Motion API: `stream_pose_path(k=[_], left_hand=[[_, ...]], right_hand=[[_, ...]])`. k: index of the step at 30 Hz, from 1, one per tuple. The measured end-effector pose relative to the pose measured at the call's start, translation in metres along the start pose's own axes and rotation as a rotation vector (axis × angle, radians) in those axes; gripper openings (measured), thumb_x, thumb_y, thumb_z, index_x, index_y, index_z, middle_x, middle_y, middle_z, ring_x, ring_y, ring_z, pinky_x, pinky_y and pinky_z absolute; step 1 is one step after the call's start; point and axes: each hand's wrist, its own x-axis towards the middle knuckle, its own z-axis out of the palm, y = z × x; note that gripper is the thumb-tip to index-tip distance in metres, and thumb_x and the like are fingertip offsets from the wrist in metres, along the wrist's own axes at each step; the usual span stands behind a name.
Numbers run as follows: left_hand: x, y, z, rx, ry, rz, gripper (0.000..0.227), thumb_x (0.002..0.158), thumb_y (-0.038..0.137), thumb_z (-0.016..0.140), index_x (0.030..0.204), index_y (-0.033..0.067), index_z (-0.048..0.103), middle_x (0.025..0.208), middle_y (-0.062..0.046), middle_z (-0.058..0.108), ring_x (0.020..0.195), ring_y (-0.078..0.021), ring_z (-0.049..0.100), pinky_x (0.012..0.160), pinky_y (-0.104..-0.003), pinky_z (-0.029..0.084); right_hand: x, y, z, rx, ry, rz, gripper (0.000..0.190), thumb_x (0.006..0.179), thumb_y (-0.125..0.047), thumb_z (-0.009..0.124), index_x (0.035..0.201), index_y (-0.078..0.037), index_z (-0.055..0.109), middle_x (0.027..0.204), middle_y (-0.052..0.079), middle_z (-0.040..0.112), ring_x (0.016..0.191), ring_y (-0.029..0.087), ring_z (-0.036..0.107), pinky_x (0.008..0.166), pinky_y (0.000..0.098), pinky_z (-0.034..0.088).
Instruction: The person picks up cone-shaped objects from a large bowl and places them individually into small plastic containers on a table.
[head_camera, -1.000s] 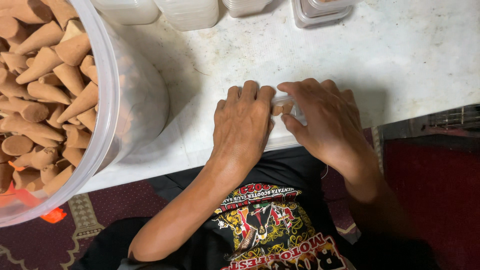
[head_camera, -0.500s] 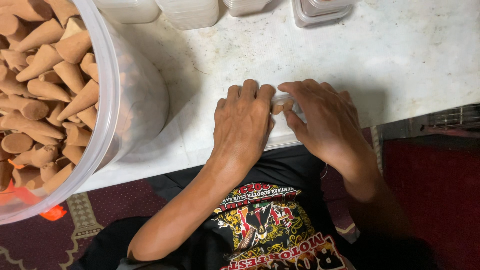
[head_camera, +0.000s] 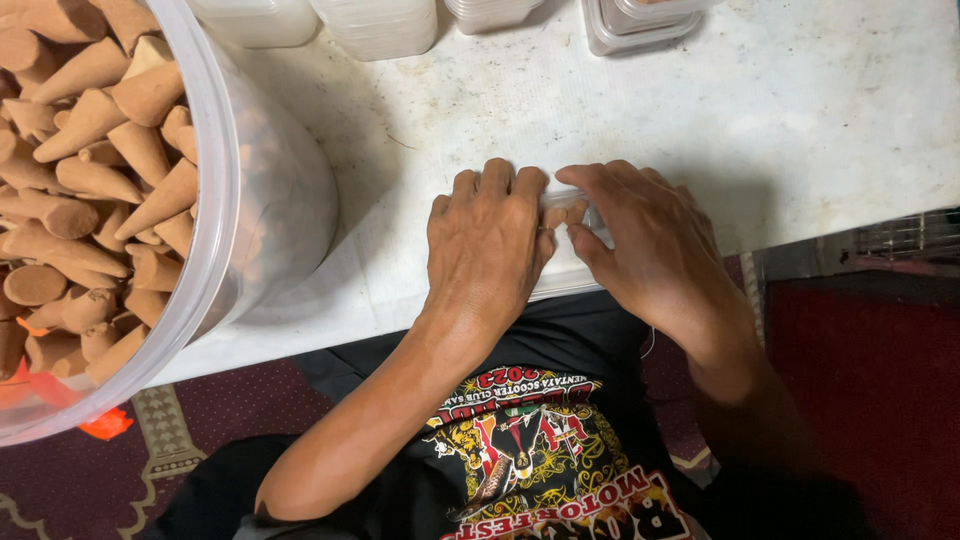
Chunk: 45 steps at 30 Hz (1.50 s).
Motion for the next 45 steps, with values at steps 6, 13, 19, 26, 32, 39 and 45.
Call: stream_pose_path(k=[6, 13, 19, 26, 32, 39, 45], left_hand=[[0.001, 0.001, 0.002, 0.004, 0.005, -0.016, 0.03, 0.078, 0.027, 0.079, 0.1, 0.0148, 0.062, 0.095, -0.007, 0.061, 0.085, -0.0336, 0.06, 0.064, -0.048, 0.049], [0.0, -0.002, -0.008, -0.055, -0.059, -0.014, 0.043, 0.072, 0.028, 0.083, 0.108, 0.0149, 0.063, 0.101, -0.007, 0.06, 0.089, -0.0348, 0.06, 0.067, -0.05, 0.049], [-0.008, -0.001, -0.06, -0.155, -0.124, 0.01, 0.058, 0.074, 0.03, 0.087, 0.121, 0.0157, 0.055, 0.113, -0.011, 0.055, 0.098, -0.0384, 0.055, 0.077, -0.051, 0.046], [-0.061, 0.001, -0.179, -0.449, 0.135, 0.113, 0.042, 0.087, 0.019, 0.077, 0.124, 0.014, 0.057, 0.106, -0.01, 0.056, 0.086, -0.0352, 0.057, 0.071, -0.047, 0.045], [-0.098, -0.04, -0.253, -0.52, 0.406, 0.153, 0.027, 0.102, 0.017, 0.062, 0.125, 0.005, 0.06, 0.105, -0.011, 0.064, 0.099, -0.0288, 0.064, 0.089, -0.038, 0.048], [-0.075, -0.15, -0.263, -0.175, 0.59, -0.301, 0.033, 0.106, 0.03, 0.06, 0.08, 0.0093, 0.063, 0.076, -0.007, 0.069, 0.07, -0.0302, 0.062, 0.059, -0.045, 0.041], [-0.071, -0.165, -0.245, -0.086, 0.559, -0.237, 0.015, 0.101, 0.022, 0.059, 0.103, 0.0152, 0.073, 0.093, -0.003, 0.074, 0.085, -0.0345, 0.062, 0.071, -0.049, 0.045]], right_hand=[[0.001, 0.002, 0.001, 0.081, -0.007, -0.016, 0.038, 0.097, -0.011, 0.058, 0.135, -0.008, 0.057, 0.11, 0.011, 0.065, 0.098, 0.035, 0.064, 0.075, 0.0502, 0.049], [-0.003, 0.002, -0.007, 0.038, -0.034, -0.027, 0.044, 0.094, -0.013, 0.059, 0.138, -0.011, 0.055, 0.109, 0.005, 0.066, 0.098, 0.035, 0.063, 0.082, 0.0489, 0.049], [-0.008, -0.008, -0.042, -0.072, 0.029, -0.079, 0.049, 0.09, -0.023, 0.067, 0.138, -0.013, 0.06, 0.126, 0.01, 0.065, 0.102, 0.038, 0.059, 0.084, 0.0494, 0.047], [0.004, -0.088, -0.098, 0.134, 0.327, -0.353, 0.013, 0.102, -0.007, 0.067, 0.109, 0.002, 0.073, 0.098, 0.011, 0.074, 0.089, 0.025, 0.066, 0.083, 0.0352, 0.05], [0.033, -0.148, -0.118, 0.146, 0.402, -0.635, 0.004, 0.099, 0.002, 0.072, 0.1, 0.005, 0.074, 0.093, 0.013, 0.076, 0.079, 0.022, 0.069, 0.076, 0.032, 0.053], [0.078, -0.192, -0.118, 0.149, 0.358, -0.778, 0.009, 0.1, -0.004, 0.069, 0.095, 0.003, 0.072, 0.087, 0.01, 0.074, 0.073, 0.02, 0.068, 0.066, 0.0309, 0.051], [0.109, -0.231, -0.123, 0.155, 0.197, -0.785, 0.014, 0.103, -0.007, 0.059, 0.105, 0.001, 0.071, 0.096, 0.007, 0.077, 0.085, 0.021, 0.072, 0.078, 0.0329, 0.054]])
